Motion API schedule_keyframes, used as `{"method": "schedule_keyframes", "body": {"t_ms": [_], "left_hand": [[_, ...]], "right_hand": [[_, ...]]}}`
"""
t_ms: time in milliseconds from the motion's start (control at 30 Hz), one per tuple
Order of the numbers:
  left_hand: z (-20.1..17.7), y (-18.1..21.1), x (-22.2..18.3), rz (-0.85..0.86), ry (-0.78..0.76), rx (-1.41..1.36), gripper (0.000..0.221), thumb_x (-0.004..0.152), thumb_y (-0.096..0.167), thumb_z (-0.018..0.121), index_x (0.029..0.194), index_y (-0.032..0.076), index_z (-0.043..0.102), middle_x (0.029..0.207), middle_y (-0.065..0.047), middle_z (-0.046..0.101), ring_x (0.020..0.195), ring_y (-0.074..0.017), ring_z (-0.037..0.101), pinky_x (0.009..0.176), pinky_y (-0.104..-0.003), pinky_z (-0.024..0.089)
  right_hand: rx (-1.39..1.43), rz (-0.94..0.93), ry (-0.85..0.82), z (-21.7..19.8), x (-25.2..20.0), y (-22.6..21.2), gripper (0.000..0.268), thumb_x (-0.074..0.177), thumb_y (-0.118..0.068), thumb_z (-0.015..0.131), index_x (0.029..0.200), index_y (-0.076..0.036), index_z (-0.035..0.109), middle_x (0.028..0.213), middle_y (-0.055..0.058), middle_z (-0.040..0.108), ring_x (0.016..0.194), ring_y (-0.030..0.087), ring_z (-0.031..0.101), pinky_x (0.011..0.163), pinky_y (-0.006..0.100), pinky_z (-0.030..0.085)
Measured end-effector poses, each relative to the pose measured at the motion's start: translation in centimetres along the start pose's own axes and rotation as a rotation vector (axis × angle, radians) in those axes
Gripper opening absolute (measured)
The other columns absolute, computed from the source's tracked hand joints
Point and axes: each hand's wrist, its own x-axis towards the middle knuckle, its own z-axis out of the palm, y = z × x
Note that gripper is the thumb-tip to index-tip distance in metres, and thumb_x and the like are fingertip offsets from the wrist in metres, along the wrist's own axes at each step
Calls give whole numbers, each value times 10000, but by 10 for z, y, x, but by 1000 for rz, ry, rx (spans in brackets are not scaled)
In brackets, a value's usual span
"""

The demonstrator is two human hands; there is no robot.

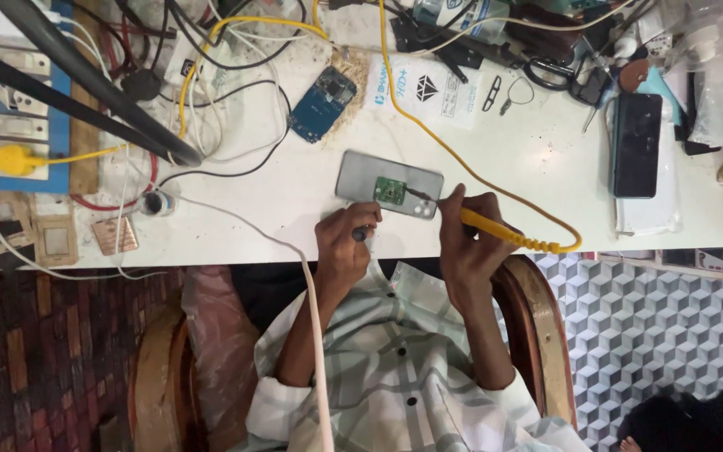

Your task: The person uses a soldering iron and a small screwdriver to work on a disassembled smartphone motherboard. They heat and manipulate components on the board, then flip the phone over to continue soldering on the other side.

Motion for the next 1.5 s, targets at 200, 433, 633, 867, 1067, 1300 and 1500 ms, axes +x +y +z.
{"method": "schedule_keyframes", "body": {"t_ms": [200, 433, 633, 867, 1067, 1300, 1500], "left_hand": [[-1, -1, 0, 95, -30, -14, 119, 857, -80, 501, 948, -7, 524, 997, -147, 694, 685, -247, 651, 616, -354, 538], [3, -5, -1, 138, -6, 33, 88, 875, -77, 510, 924, -7, 489, 938, -134, 681, 668, -255, 643, 583, -362, 518], [5, -4, -3, 140, -1, 6, 81, 885, -70, 512, 915, 3, 493, 909, -126, 673, 658, -251, 643, 576, -364, 518], [8, -7, -6, 151, 7, 63, 46, 905, -23, 484, 892, 6, 517, 901, -117, 684, 648, -234, 647, 578, -358, 517], [9, -8, -7, 141, 16, 62, 109, 981, 17, 468, 894, 6, 532, 893, -121, 694, 624, -215, 647, 566, -347, 522], [8, -8, -6, 126, 14, 56, 127, 958, 14, 473, 869, -8, 562, 889, -126, 702, 616, -209, 645, 557, -340, 523], [11, -9, -7, 141, 20, 81, 135, 942, 34, 488, 843, -9, 569, 839, -118, 706, 565, -187, 632, 519, -324, 490]], "right_hand": [[-233, -173, -5, -13, -6, 1, 89, 1047, -57, 667, 1027, 25, 694, 769, 92, 667, 630, 125, 605, 583, 295, 411], [170, 188, 37, -6, 12, 21, 303, 1061, -160, 644, 848, 34, 551, 680, 95, 645, 512, 95, 538, 469, 233, 421], [34, 34, -39, -14, 23, 17, 233, 1049, -139, 674, 913, 34, 598, 733, 98, 699, 590, 101, 598, 529, 244, 440], [-94, 53, -260, -21, 38, 0, 249, 1013, -180, 717, 940, 26, 596, 670, 108, 656, 550, 171, 601, 537, 309, 450], [-166, -55, -352, -26, 35, -13, 223, 1042, -173, 685, 1017, 27, 592, 678, 108, 601, 517, 206, 547, 515, 343, 405], [-125, -19, -196, -17, 23, -23, 250, 1004, -175, 759, 949, 8, 597, 647, 62, 602, 521, 149, 532, 501, 316, 400], [-141, -23, -128, -17, 11, -12, 218, 1052, -125, 704, 930, 11, 586, 679, 81, 624, 524, 140, 514, 519, 309, 372]]}}
